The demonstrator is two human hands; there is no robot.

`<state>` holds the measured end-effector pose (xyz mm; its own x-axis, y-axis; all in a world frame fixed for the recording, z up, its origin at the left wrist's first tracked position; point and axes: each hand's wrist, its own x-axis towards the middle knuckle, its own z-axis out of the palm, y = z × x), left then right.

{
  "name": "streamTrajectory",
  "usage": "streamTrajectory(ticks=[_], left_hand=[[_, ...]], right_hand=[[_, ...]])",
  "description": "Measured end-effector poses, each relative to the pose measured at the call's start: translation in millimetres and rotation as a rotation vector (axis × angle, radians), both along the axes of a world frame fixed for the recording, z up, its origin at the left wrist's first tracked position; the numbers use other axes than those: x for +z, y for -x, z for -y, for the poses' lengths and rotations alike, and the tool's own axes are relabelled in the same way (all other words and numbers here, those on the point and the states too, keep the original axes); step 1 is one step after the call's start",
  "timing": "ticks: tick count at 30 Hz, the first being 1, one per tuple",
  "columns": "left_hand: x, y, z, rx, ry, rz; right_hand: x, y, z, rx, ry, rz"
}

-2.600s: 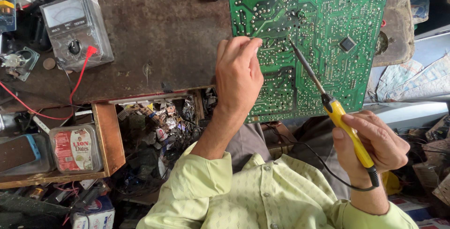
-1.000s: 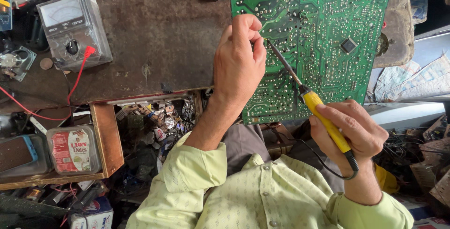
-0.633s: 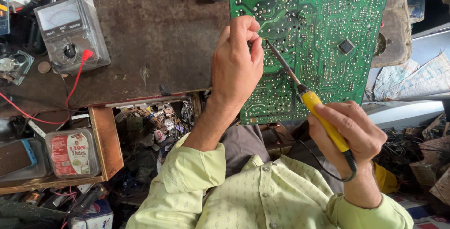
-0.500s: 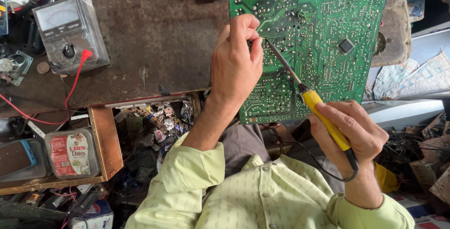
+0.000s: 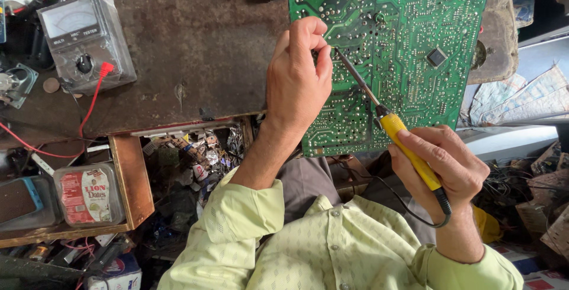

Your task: The person sits on the floor and uses a soldering iron to apply solder to joints on a green circuit board. They briefly pause to retrieve a small component from a drawer and then resume soldering.

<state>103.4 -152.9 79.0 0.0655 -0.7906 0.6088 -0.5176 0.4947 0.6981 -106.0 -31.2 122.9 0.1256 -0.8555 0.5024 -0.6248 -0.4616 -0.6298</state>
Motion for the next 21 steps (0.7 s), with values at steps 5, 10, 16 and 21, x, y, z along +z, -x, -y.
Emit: streamTrajectory(ticks=[5,10,16,21], left_hand=[[2,-2,-1,-0.014,-0.002,-0.005],[5,-4,-4,-0.013,-0.012,-0.006],[7,-4,-8,-0.007,-0.018,-0.019],[23,1,-20,0.001,-0.008,0.013]], right_hand=[[-17,13,-6,-0.054,0.057,0.054],[-56,47,-23,-0.158,0.121,0.178],[-73,82,-40,-0.037,0.097,0.635],[-25,90,-63,-0.080,-0.191,1.240]])
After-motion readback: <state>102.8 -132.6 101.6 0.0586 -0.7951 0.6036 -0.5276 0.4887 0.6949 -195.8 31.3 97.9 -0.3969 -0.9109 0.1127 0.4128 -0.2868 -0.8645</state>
